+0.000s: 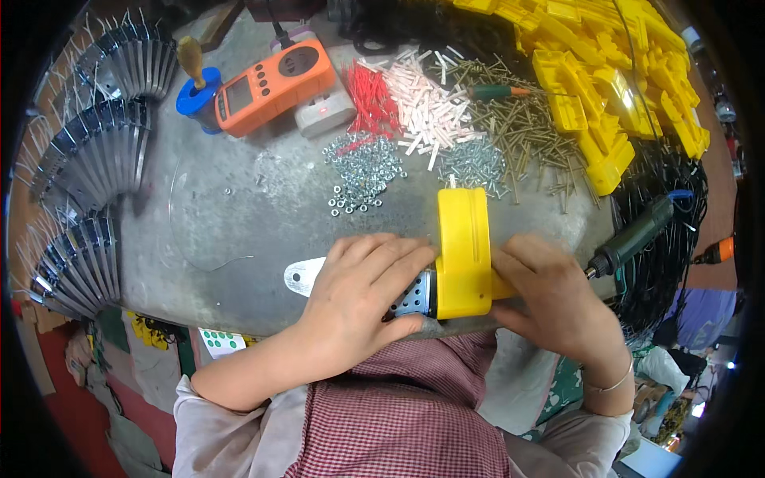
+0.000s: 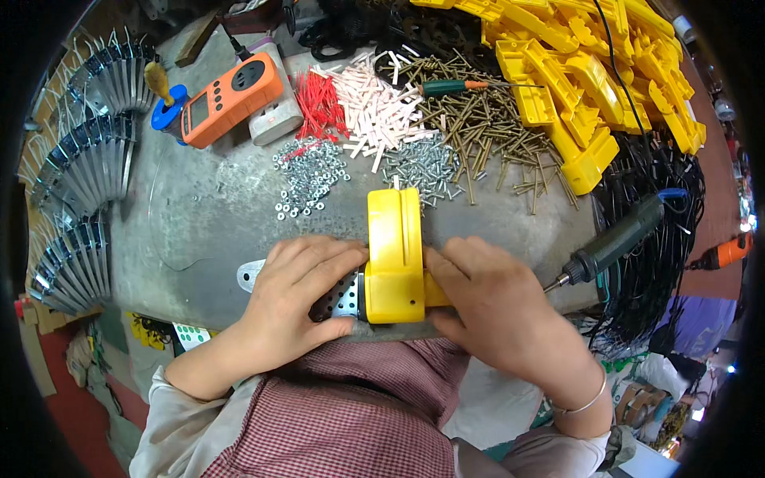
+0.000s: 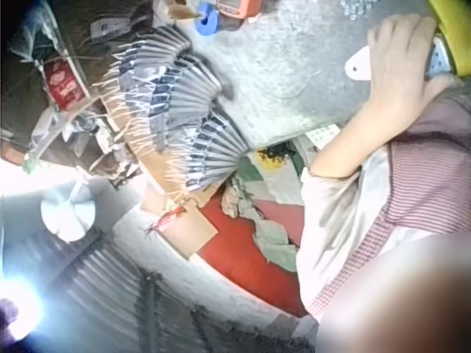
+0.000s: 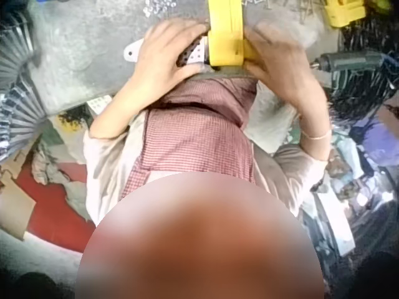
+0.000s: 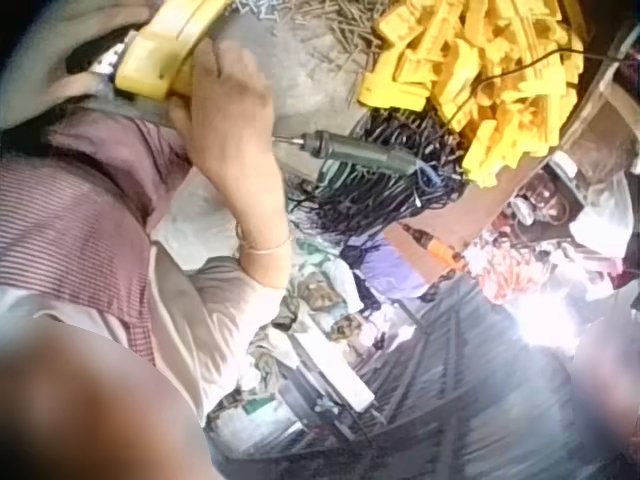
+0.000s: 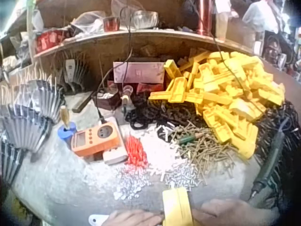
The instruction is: Assembling a yellow electrical component involving soldering and manual wiring.
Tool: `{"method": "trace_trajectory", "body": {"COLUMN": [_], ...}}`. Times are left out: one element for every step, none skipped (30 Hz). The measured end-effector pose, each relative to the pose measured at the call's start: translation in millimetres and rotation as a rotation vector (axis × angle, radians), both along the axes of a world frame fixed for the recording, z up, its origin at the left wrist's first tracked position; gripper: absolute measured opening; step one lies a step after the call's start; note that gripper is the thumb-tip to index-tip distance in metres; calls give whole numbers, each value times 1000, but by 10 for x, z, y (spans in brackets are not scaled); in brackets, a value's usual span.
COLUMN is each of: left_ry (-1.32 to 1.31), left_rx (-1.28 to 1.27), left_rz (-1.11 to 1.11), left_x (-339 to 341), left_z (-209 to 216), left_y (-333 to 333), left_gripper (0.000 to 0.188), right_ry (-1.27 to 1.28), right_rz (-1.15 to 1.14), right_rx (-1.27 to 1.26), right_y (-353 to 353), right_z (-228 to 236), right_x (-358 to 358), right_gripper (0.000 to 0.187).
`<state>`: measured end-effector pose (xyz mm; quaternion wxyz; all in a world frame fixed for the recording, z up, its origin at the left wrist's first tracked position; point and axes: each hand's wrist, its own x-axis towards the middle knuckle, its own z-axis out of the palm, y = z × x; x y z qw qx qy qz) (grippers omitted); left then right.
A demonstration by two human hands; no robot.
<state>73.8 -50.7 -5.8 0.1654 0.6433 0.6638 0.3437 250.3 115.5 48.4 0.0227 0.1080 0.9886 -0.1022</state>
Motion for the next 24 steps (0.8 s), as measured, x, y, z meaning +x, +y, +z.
{"method": "trace_trajectory", "body": {"left_ry": [-6, -2, 1, -6, -8, -10, -15, -20, -25, -28, -34, -34, -30, -22, -14, -16, 45, 104, 95, 237, 383, 367, 413, 462], "left_rx": [-3, -4, 0, -1, 0, 1, -1, 5, 11, 9, 17, 29, 33, 12, -7, 5, -15, -33, -8, -41, -72, -31, -93, -159], "left_rz": [4, 1, -6, -7, 9, 25, 33, 35, 38, 49, 51, 47, 47, 27, 7, 3, 9, 16, 4, -41, -78, -99, -139, -173], "left_x": [1, -1, 1, 5, 11, 16, 16, 8, 4, 4, 9, 29, 50, 41, 41, 51, 78, 109, 130, 143, 154, 154, 148, 150], "left_z": [0, -12, -13, -16, -20, -24, -25, -32, -41, -53, -61, -33, 0, 2, 10, 53, 120, 181, 216, 224, 242, 275, 326, 369], "left_y": [-9, -11, -10, -9, -16, -23, -21, -11, -8, -12, -14, -4, -3, 4, 15, 30, 54, 79, 89, 103, 118, 135, 140, 153], "left_gripper": [73, 72, 72, 72, 72, 71, 71, 71, 70, 70, 71, 71, 71, 75, 79, 79, 85, 92, 92, 96, 100, 100, 100, 100], "right_ry": [-38, -77, -84, -55, -26, -33, -15, 4, -2, -4, -5, -2, 14, 24, 23, 60, 91, 83, 113, 132, 128, 108, 127, 147], "right_rz": [19, 36, 33, 62, 101, 107, 89, 76, 86, 60, 29, 31, 14, -6, -10, -23, -42, -53, -47, -56, -65, -88, -72, -50], "right_rx": [-229, -460, -461, -508, -556, -560, -554, -550, -553, -542, -530, -527, -269, -5, 5, 65, 132, 154, 171, 202, 212, 249, 194, 135], "right_y": [86, 168, 246, 327, 367, 363, 355, 351, 324, 269, 207, 117, -3, -95, -144, -175, -194, -207, -218, -231, -242, -256, -275, -271], "right_z": [16, 8, -2, -33, -63, -79, -90, -107, -101, -76, -59, -37, -21, -27, -55, -106, -147, -166, -179, -182, -199, -207, -201, -201], "right_x": [15, 15, -9, -47, -77, -82, -88, -106, -113, -103, -79, -38, -7, -6, 7, 26, 49, 54, 50, 71, 68, 60, 56, 58], "right_gripper": [50, 49, 49, 46, 44, 44, 41, 39, 39, 42, 44, 44, 47, 49, 49, 51, 52, 52, 52, 52, 50, 50, 48, 47]}}
